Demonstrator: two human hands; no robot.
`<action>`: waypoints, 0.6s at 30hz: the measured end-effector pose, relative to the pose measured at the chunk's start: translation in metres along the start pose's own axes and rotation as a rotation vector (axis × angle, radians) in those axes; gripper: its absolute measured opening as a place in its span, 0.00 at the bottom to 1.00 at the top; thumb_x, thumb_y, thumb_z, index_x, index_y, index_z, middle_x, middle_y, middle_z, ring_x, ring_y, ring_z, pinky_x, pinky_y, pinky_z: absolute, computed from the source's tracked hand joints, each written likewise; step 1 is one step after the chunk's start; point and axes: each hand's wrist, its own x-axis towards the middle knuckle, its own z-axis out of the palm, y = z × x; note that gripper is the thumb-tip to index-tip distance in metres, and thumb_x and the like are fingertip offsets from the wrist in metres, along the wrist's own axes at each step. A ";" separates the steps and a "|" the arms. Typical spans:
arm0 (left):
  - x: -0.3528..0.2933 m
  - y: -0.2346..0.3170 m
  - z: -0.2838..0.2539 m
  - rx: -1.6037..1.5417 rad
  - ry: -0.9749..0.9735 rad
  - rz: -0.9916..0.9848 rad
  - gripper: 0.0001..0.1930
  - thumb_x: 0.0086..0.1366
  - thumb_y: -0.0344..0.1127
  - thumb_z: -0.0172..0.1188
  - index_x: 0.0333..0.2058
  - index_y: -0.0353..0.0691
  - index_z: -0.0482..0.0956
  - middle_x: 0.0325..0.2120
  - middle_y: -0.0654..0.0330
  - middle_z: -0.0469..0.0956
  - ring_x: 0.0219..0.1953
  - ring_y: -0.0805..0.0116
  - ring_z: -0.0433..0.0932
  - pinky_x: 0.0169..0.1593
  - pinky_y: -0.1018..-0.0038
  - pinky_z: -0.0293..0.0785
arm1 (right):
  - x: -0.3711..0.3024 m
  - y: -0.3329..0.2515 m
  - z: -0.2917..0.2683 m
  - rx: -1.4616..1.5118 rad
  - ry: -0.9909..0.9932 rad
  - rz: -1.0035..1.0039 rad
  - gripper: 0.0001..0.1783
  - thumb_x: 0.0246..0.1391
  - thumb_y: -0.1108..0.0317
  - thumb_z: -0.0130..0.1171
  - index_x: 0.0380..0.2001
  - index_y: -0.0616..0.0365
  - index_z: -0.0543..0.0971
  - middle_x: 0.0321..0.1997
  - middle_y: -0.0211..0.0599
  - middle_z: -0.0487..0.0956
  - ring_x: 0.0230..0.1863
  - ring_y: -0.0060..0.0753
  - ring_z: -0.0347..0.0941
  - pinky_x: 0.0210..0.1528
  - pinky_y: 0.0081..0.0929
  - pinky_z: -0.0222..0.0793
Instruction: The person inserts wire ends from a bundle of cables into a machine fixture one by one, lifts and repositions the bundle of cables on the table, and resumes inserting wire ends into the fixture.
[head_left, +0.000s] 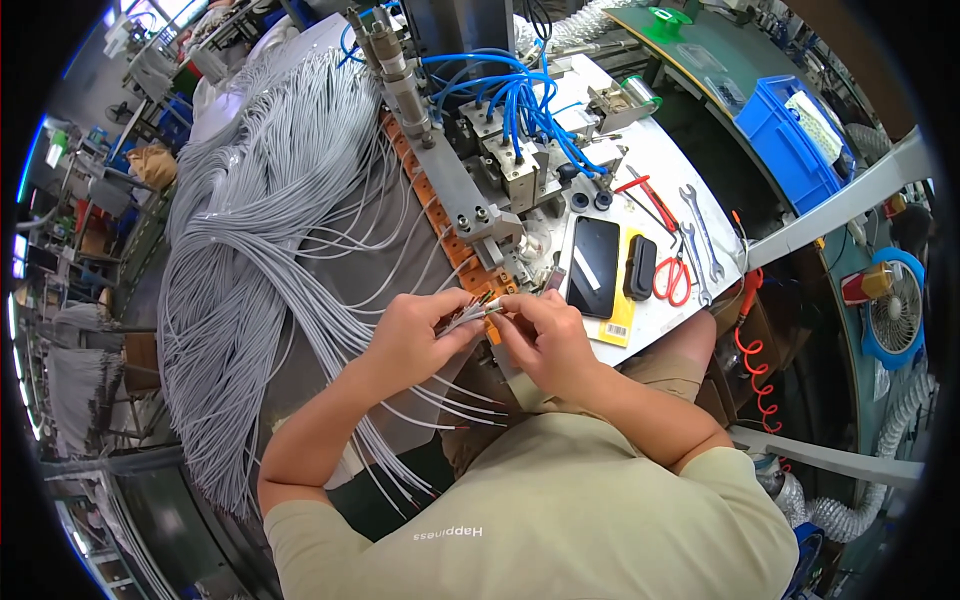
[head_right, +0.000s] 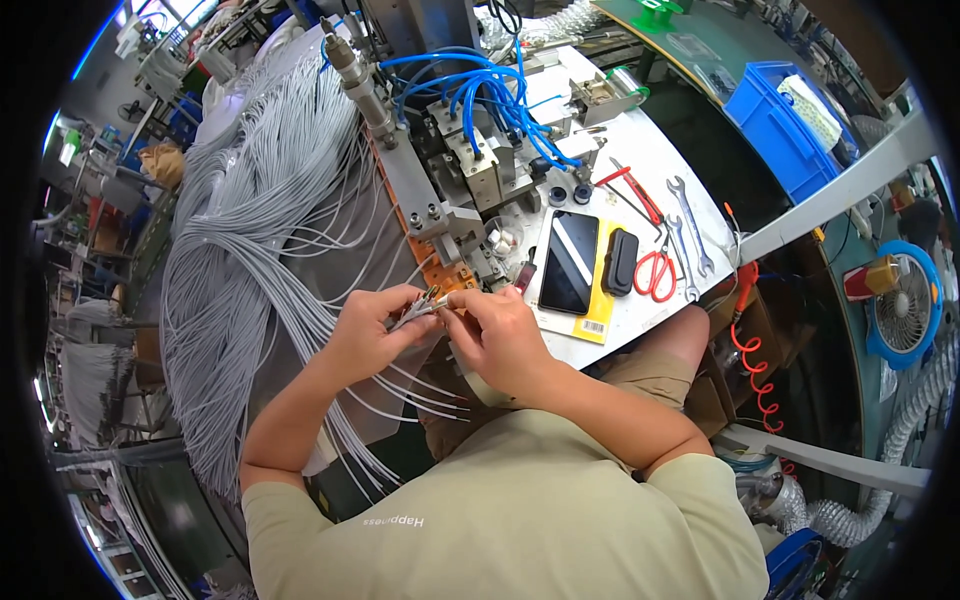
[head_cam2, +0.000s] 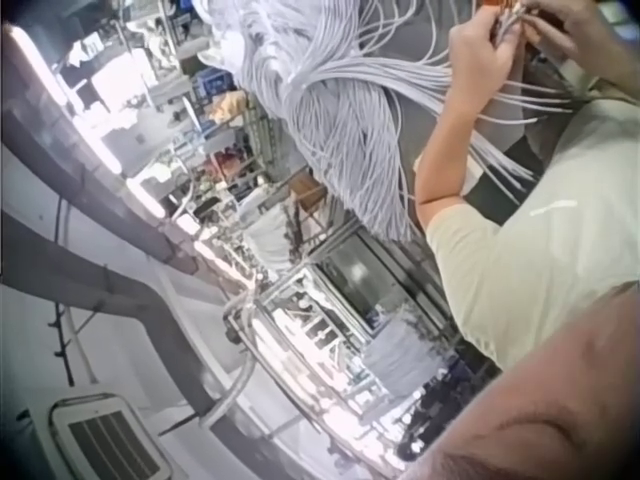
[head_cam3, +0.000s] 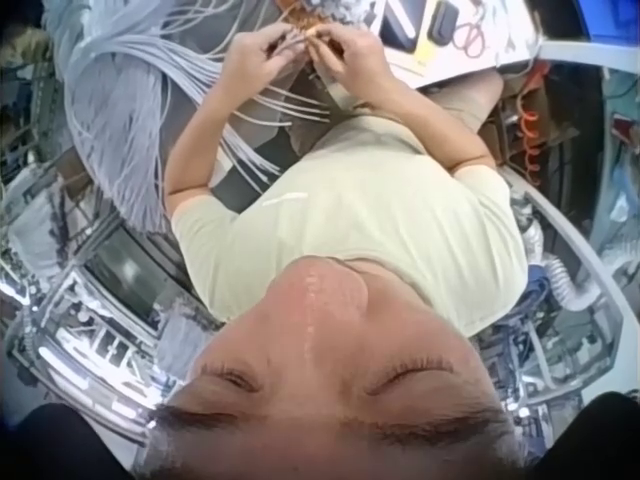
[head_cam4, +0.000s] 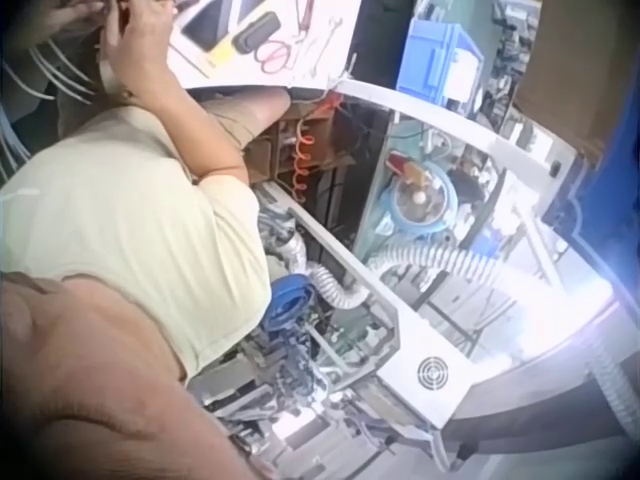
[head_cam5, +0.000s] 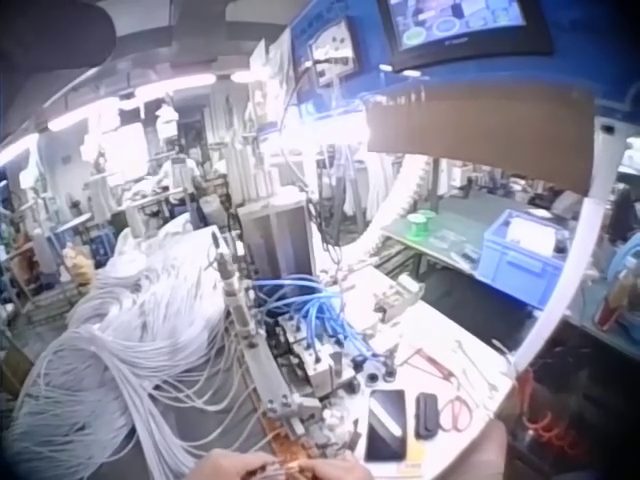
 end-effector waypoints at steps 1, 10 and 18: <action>0.000 0.000 0.000 0.000 -0.001 0.001 0.07 0.62 0.28 0.64 0.38 0.33 0.80 0.21 0.58 0.80 0.23 0.78 0.78 0.30 0.78 0.72 | 0.000 0.000 0.000 0.006 -0.021 0.026 0.06 0.55 0.74 0.65 0.36 0.60 0.79 0.17 0.32 0.77 0.17 0.29 0.67 0.33 0.27 0.59; -0.001 0.004 -0.001 0.063 0.021 0.052 0.08 0.62 0.30 0.64 0.38 0.34 0.80 0.20 0.58 0.77 0.22 0.76 0.73 0.30 0.77 0.71 | 0.006 0.000 -0.006 0.213 -0.193 0.303 0.07 0.56 0.73 0.64 0.38 0.61 0.77 0.20 0.35 0.77 0.18 0.31 0.67 0.34 0.28 0.60; 0.001 0.003 -0.005 -0.274 -0.106 -0.118 0.06 0.65 0.30 0.60 0.37 0.33 0.79 0.21 0.61 0.79 0.23 0.78 0.75 0.32 0.78 0.72 | 0.007 0.020 -0.007 0.046 -0.127 -0.159 0.09 0.51 0.75 0.65 0.35 0.60 0.76 0.25 0.37 0.75 0.27 0.39 0.68 0.33 0.35 0.62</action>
